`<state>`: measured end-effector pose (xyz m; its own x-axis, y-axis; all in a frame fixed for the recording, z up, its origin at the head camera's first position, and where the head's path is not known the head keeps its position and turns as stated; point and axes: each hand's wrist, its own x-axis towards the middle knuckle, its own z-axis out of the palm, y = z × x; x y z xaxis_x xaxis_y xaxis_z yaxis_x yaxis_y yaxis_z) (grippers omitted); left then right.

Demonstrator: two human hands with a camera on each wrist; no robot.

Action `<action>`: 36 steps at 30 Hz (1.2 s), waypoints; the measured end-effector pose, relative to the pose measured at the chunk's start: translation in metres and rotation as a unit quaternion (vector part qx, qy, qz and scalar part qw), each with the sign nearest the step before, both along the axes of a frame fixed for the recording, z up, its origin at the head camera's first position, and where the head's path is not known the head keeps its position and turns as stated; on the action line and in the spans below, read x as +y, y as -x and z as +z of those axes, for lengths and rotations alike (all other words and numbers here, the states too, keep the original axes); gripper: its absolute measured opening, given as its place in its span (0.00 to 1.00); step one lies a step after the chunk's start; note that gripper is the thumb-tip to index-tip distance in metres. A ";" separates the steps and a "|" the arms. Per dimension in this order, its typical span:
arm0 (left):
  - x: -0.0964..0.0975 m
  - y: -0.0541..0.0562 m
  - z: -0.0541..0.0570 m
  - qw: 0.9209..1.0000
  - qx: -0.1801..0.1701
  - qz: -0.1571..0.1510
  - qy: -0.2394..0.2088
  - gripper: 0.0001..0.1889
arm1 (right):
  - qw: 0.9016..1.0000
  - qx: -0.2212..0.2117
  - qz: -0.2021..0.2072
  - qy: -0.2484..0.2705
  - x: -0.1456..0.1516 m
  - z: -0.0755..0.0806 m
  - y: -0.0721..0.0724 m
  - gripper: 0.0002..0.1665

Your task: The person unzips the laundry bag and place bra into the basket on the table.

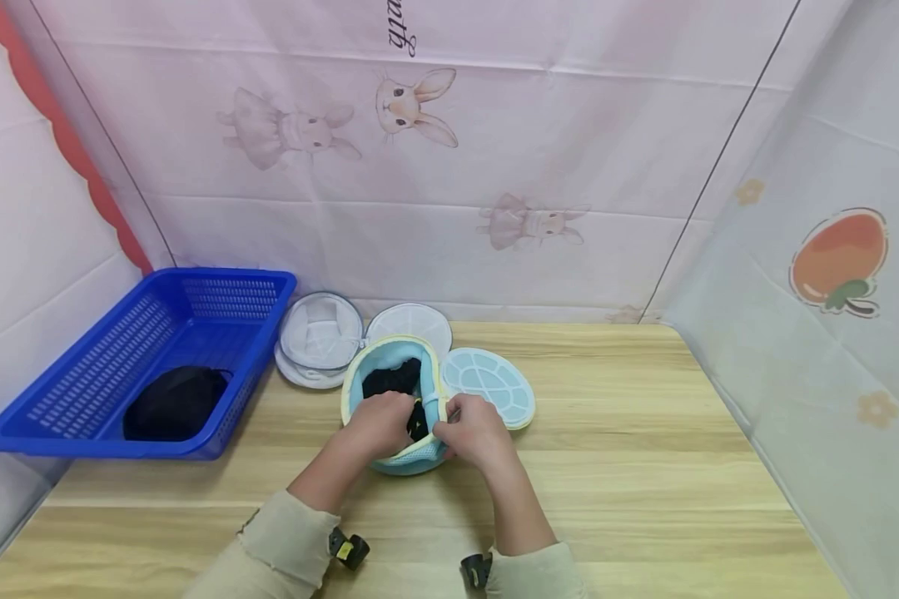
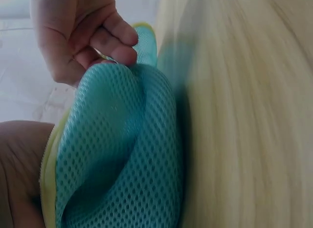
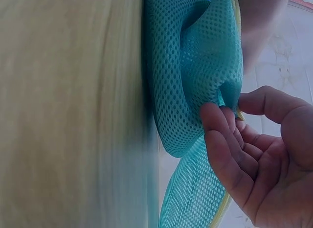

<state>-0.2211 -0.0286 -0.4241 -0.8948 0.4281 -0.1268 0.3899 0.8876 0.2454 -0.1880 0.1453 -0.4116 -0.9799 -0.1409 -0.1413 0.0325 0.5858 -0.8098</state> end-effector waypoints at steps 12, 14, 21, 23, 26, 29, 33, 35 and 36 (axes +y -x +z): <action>-0.006 0.003 -0.006 0.992 0.020 0.066 -0.108 0.19 | 0.999 0.006 -0.025 0.031 0.010 -0.001 0.001 0.05; -0.010 0.003 -0.005 0.984 0.037 0.093 -0.148 0.23 | 0.998 0.007 -0.040 0.048 0.010 -0.001 0.001 0.05; -0.015 0.004 0.001 0.928 0.095 0.197 -0.300 0.28 | 0.996 0.010 -0.061 0.071 0.011 -0.002 0.004 0.04; -0.016 0.004 0.005 0.895 0.114 0.226 -0.367 0.28 | 0.996 0.014 -0.060 0.070 0.011 -0.001 0.004 0.04; -0.019 0.004 0.015 0.826 0.125 0.252 -0.489 0.27 | 0.996 0.020 -0.057 0.066 0.010 -0.002 0.005 0.04; -0.028 0.002 0.032 0.762 0.130 0.257 -0.580 0.26 | 0.996 0.024 -0.053 0.065 0.010 -0.003 0.005 0.05; -0.053 -0.002 0.055 0.731 0.159 0.276 -0.604 0.27 | 0.997 0.022 -0.051 0.061 0.010 -0.003 0.006 0.07; -0.071 -0.003 0.066 0.733 0.177 0.296 -0.586 0.28 | 0.997 0.016 -0.051 0.056 0.012 -0.002 0.006 0.09; -0.080 -0.003 0.071 0.735 0.187 0.303 -0.577 0.29 | 0.997 0.015 -0.052 0.054 0.012 -0.002 0.006 0.09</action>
